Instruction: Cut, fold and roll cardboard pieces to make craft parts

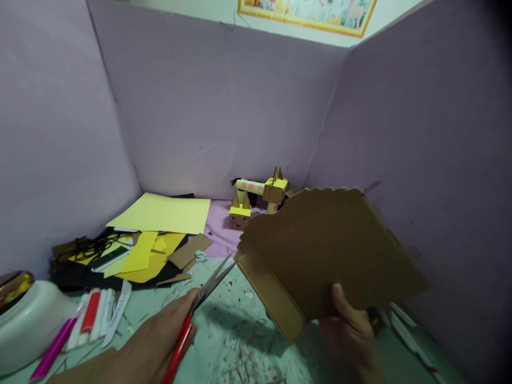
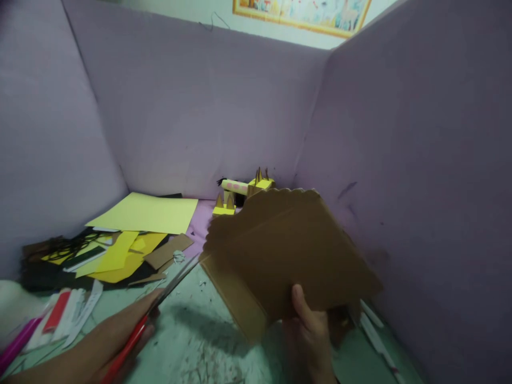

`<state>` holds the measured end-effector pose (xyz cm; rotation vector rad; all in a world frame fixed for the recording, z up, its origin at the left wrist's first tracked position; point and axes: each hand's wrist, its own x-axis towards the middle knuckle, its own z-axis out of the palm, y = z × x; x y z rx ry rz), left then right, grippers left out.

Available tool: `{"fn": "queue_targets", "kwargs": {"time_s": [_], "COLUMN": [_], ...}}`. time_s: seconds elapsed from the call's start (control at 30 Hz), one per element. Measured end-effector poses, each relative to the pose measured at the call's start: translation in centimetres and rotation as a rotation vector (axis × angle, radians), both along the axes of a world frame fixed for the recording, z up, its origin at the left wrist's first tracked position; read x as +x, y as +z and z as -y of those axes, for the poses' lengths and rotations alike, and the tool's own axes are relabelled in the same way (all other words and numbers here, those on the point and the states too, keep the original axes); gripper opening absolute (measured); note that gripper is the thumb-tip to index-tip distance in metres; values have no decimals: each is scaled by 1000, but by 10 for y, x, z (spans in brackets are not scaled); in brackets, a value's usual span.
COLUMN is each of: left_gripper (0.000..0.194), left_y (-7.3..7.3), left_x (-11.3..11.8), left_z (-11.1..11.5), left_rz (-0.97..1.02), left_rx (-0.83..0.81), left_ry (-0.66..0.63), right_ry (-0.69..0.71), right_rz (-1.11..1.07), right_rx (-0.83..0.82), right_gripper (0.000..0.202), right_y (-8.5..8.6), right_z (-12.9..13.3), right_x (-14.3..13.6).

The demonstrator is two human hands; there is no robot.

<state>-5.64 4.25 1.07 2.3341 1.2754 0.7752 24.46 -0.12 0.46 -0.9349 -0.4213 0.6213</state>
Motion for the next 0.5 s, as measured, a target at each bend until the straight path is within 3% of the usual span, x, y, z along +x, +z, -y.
{"fn": "queue_targets", "kwargs": {"time_s": [0.3,0.5], "left_gripper": [45,43], "left_y": [10,-7], "left_x": [10,16], "left_z": [11,7], "left_rz": [-29,17], "left_rx": [-40,34], "left_ry": [-23,-10], "right_ry": [93,76], "right_rz": [4,-54], "right_rx": [-52,-64], "right_gripper": [51,50], "right_y": [-3,0], "right_z": [7,7], "right_x": [-11,-9]}}
